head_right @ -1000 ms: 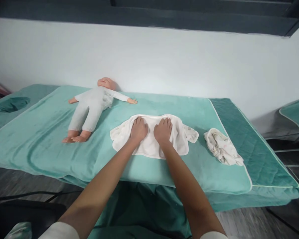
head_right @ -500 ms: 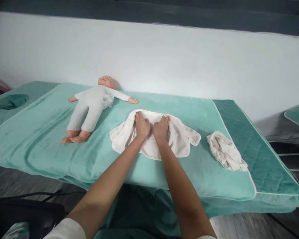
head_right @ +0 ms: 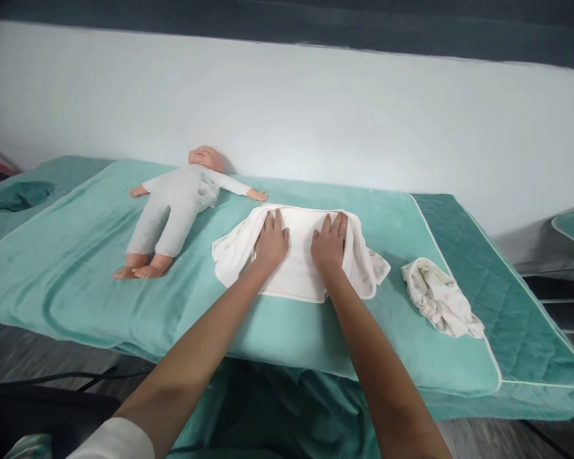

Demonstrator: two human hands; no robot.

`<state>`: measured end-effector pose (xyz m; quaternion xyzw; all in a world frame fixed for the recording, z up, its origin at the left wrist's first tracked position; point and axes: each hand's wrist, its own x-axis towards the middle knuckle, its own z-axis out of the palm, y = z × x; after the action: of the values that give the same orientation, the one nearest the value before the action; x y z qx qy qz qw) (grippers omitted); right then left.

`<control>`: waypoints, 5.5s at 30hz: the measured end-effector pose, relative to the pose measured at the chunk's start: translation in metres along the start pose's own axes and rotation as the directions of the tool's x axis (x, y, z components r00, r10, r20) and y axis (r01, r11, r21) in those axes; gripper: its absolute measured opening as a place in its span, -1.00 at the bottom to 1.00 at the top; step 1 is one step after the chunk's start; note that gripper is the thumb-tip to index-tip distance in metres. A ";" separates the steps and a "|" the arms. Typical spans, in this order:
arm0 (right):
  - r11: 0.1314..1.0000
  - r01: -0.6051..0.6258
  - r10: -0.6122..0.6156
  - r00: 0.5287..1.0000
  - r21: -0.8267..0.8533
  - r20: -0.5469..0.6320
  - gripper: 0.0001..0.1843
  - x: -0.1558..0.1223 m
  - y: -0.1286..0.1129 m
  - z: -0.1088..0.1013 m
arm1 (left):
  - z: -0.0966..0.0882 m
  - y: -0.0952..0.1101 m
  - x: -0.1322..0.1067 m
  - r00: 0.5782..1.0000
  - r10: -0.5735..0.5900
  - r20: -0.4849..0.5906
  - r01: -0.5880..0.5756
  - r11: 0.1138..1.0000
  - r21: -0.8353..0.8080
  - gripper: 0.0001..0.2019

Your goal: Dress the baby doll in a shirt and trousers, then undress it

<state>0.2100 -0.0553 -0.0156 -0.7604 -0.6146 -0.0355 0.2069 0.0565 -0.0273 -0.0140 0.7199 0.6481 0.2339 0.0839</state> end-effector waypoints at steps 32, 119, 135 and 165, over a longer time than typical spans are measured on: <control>0.905 0.424 -0.418 0.886 0.012 0.203 -0.44 -0.003 0.011 0.017 | 0.005 -0.010 -0.031 0.973 0.222 0.068 -0.228 0.968 0.105 -0.50; 0.780 -0.342 0.497 0.848 0.524 -0.186 -0.74 0.064 0.170 -0.044 | 0.035 0.068 -0.034 0.917 0.375 0.134 -0.300 0.872 -0.386 -0.53; 0.704 -0.321 0.580 0.774 0.633 -0.253 -0.80 0.098 0.195 0.002 | 0.063 0.098 0.007 0.878 0.451 0.162 -0.443 0.892 -0.085 -0.49; 0.885 0.005 -0.028 0.999 0.466 0.042 -0.52 0.050 0.136 -0.021 | 0.036 0.090 -0.074 0.791 0.602 0.107 -0.569 0.789 -0.232 -0.37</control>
<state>0.3559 -0.0383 -0.0176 -0.6839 -0.6163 0.1295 0.3682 0.1491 -0.1056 -0.0239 0.8921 0.3572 0.2439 0.1309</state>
